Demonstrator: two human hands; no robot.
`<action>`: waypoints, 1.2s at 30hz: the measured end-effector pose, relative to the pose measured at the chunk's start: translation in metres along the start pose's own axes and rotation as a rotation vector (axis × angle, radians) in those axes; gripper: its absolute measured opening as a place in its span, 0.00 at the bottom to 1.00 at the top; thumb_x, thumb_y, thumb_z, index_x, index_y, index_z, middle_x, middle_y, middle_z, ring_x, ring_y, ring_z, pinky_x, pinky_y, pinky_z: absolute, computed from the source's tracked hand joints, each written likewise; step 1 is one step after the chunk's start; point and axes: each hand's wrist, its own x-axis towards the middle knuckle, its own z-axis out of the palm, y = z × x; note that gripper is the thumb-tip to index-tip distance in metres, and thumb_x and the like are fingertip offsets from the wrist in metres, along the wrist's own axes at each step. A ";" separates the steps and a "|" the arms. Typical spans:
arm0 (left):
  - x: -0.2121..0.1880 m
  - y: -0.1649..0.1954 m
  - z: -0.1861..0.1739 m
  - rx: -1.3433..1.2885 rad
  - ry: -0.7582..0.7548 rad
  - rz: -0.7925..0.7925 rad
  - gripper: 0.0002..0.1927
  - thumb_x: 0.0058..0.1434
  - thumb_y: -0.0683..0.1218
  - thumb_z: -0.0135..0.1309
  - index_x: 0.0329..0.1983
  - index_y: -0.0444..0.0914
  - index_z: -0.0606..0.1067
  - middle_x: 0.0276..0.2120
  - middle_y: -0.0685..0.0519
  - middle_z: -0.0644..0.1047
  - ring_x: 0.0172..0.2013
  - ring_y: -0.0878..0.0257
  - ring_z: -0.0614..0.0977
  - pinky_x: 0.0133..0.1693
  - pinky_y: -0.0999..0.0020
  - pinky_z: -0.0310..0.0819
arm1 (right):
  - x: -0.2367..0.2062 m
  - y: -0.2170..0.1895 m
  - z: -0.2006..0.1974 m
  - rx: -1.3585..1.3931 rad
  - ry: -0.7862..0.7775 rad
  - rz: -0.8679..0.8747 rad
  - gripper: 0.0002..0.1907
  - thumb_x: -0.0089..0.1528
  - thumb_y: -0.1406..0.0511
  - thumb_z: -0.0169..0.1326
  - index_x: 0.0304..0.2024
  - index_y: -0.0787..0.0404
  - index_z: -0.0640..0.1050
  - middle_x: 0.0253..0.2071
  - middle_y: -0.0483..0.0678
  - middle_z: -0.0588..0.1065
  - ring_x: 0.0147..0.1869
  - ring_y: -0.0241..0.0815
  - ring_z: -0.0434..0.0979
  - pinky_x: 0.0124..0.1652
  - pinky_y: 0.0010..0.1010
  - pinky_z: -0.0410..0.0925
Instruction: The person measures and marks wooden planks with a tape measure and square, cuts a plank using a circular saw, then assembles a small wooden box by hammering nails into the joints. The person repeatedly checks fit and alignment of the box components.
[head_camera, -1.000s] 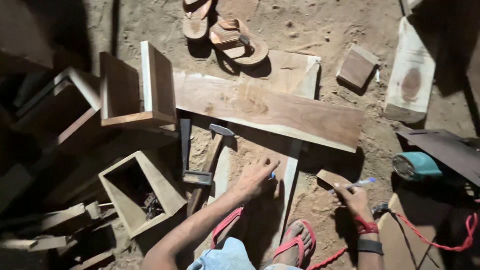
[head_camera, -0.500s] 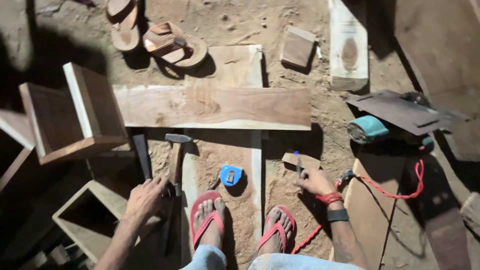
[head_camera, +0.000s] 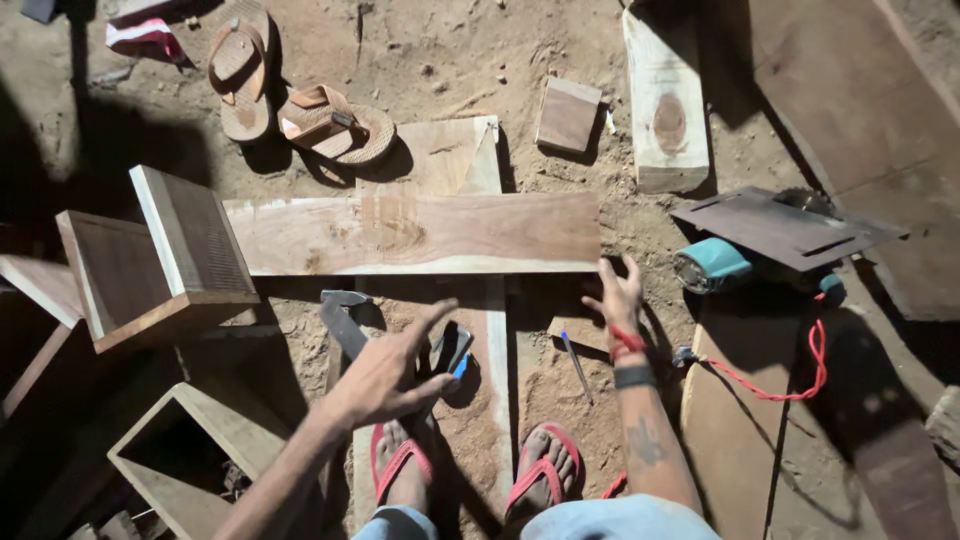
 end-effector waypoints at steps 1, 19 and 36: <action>0.002 0.009 -0.008 -0.032 0.040 0.048 0.47 0.58 0.56 0.62 0.75 0.44 0.51 0.43 0.37 0.80 0.41 0.48 0.83 0.50 0.49 0.76 | 0.007 -0.005 0.007 -0.023 -0.058 -0.063 0.30 0.63 0.59 0.56 0.64 0.58 0.65 0.48 0.48 0.76 0.41 0.39 0.80 0.31 0.31 0.77; 0.135 -0.033 -0.143 -0.020 1.248 0.473 0.18 0.78 0.43 0.58 0.59 0.30 0.63 0.47 0.38 0.78 0.43 0.49 0.85 0.40 0.57 0.84 | -0.173 0.067 0.045 -0.802 -0.673 -1.180 0.30 0.50 0.63 0.63 0.55 0.61 0.74 0.59 0.59 0.69 0.59 0.62 0.70 0.53 0.51 0.66; 0.302 -0.159 -0.001 -0.246 0.398 -0.010 0.22 0.54 0.53 0.69 0.46 0.37 0.76 0.33 0.45 0.80 0.36 0.52 0.83 0.37 0.60 0.77 | -0.104 0.111 -0.066 -1.094 -0.175 -0.812 0.24 0.55 0.59 0.64 0.52 0.60 0.76 0.44 0.55 0.72 0.42 0.54 0.76 0.39 0.42 0.71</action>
